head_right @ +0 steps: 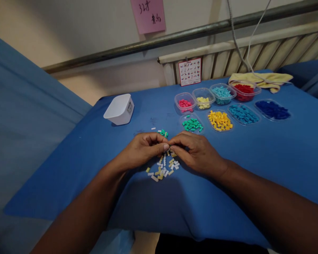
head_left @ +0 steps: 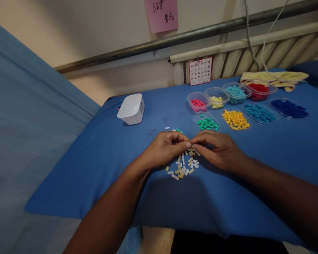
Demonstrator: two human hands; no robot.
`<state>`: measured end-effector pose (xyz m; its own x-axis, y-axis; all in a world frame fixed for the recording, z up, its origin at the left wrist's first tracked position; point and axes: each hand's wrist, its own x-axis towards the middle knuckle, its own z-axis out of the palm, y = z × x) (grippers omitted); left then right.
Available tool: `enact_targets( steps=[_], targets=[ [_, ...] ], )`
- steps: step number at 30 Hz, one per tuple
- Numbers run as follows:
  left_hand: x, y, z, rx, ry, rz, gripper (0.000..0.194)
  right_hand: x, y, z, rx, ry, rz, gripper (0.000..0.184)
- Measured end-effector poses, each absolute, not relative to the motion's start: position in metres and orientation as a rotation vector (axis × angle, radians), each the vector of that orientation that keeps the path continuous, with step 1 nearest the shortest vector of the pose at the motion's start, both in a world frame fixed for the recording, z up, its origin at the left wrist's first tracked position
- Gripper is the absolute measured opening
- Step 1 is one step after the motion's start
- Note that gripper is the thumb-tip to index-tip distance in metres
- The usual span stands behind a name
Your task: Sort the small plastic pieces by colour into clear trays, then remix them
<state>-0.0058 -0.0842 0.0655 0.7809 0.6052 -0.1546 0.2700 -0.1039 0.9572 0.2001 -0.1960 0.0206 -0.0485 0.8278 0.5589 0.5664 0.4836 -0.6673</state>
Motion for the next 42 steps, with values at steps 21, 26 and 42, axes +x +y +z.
enact_targets(
  steps=[21,26,42],
  targets=[
    [-0.031,-0.074,0.080,2.720,0.714,-0.090,0.030,0.204,-0.193,0.010,-1.341,-1.634,0.464,0.006],
    [-0.027,-0.079,0.082,2.752,0.739,-0.097,0.026,0.203,-0.192,0.008,-1.341,-1.659,0.477,0.006],
    [-0.025,-0.082,0.083,2.764,0.766,-0.198,0.018,0.203,-0.194,0.010,-1.322,-1.678,0.534,0.007]
  ],
)
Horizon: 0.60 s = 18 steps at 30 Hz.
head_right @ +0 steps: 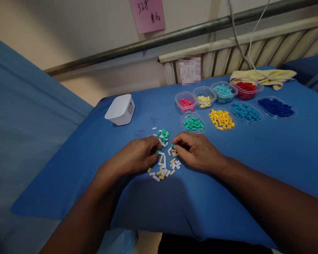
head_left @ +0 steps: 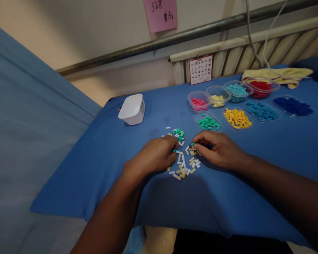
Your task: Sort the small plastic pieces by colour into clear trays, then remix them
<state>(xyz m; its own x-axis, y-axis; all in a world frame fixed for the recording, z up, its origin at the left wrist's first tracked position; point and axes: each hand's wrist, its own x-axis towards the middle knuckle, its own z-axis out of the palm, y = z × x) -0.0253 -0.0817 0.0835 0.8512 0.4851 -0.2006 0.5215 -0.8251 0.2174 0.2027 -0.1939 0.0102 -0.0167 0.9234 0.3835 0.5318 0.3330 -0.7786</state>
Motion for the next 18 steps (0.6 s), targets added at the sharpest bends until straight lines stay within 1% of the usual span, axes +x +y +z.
enact_targets(
  steps=[3,7,9,15,18],
  targets=[
    [-0.0249,-0.0826,0.0840,2.785,0.754,-0.206,0.021,0.2025,-0.1943,0.0107,-1.316,-1.682,0.542,0.006],
    [-0.0274,-0.0819,0.0827,2.799,0.673,-0.211,0.040,0.2031,-0.1946,0.0103,-1.309,-1.699,0.544,0.009],
    [-0.0291,-0.0805,0.0824,2.794,0.649,-0.207,0.044,0.2033,-0.1946,0.0100,-1.315,-1.703,0.542,0.009],
    [-0.0312,-0.0760,0.0845,2.759,0.722,-0.201,0.023,0.2029,-0.1948,0.0101,-1.318,-1.711,0.548,0.008],
    [-0.0318,-0.0747,0.0870,2.707,0.739,-0.164,0.018,0.2027,-0.1954,0.0121,-1.326,-1.709,0.555,0.007]
  ],
)
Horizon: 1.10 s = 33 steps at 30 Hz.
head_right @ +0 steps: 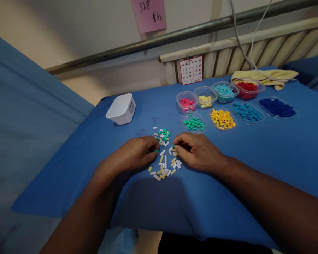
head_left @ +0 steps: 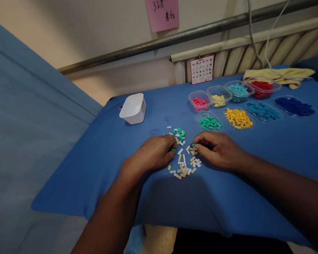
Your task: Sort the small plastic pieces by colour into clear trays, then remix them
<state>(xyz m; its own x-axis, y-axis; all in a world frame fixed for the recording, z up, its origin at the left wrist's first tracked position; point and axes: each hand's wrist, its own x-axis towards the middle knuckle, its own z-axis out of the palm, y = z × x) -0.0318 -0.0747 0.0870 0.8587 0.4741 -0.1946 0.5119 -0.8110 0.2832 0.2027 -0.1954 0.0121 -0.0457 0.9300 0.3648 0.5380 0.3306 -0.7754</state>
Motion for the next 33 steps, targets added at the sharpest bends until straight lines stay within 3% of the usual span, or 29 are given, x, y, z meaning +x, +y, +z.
enact_targets(
  steps=[7,13,20,26,33],
  targets=[
    [-0.020,-0.078,0.078,2.181,0.765,0.233,0.009,0.199,-0.196,0.014,-1.332,-1.703,0.544,0.007],
    [0.006,-0.086,0.049,1.645,0.738,0.567,0.034,0.190,-0.190,0.005,-1.326,-1.390,0.779,0.011],
    [0.011,-0.089,0.041,1.949,0.720,0.724,0.017,0.184,-0.182,0.003,-1.261,-1.051,0.978,0.023],
    [0.010,-0.091,0.043,2.121,0.639,0.775,0.016,0.186,-0.179,0.001,-1.217,-0.963,1.049,0.033],
    [0.009,-0.092,0.042,2.262,0.659,0.818,0.012,0.186,-0.181,0.006,-1.250,-1.051,0.984,0.032]
  ],
)
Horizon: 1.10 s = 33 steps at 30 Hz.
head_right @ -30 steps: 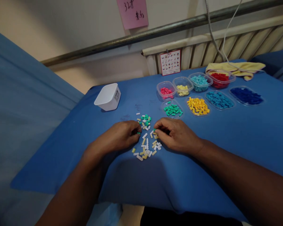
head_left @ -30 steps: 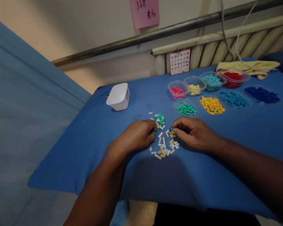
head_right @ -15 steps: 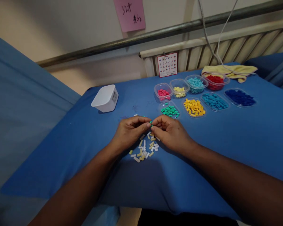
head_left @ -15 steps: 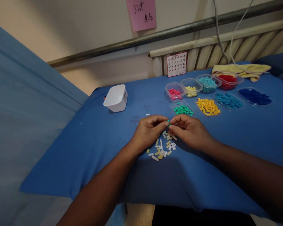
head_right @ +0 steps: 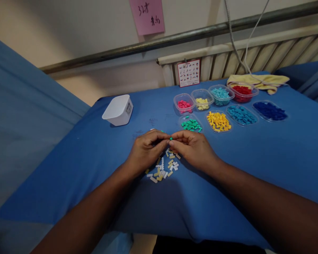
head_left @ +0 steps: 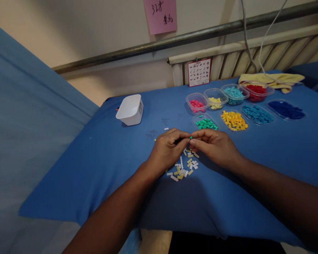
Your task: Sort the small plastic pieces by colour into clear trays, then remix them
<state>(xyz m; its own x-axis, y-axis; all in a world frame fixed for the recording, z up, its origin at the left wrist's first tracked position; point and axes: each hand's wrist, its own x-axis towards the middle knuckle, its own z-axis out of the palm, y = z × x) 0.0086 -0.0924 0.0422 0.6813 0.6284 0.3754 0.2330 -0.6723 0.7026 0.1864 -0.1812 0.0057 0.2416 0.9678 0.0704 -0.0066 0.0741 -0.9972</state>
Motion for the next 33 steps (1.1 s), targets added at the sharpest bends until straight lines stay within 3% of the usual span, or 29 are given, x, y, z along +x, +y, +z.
enact_targets(
  steps=[5,11,15,23,33],
  targets=[
    [0.009,-0.094,0.044,2.294,0.492,0.839,0.018,0.202,-0.181,0.012,-1.324,-1.145,0.867,0.024],
    [-0.001,-0.078,0.050,2.276,0.678,1.026,0.019,0.257,-0.168,0.009,-1.606,-1.435,0.142,0.018],
    [-0.006,-0.066,0.049,2.232,0.834,1.040,0.018,0.273,-0.153,0.002,-1.734,-1.589,-0.094,0.021],
    [-0.008,-0.057,0.040,2.352,0.802,0.966,0.021,0.272,-0.147,-0.004,-1.791,-1.679,-0.211,0.029],
    [-0.015,-0.052,0.037,2.460,0.829,0.842,0.022,0.270,-0.152,-0.003,-1.620,-1.888,-0.108,0.032]
  ],
)
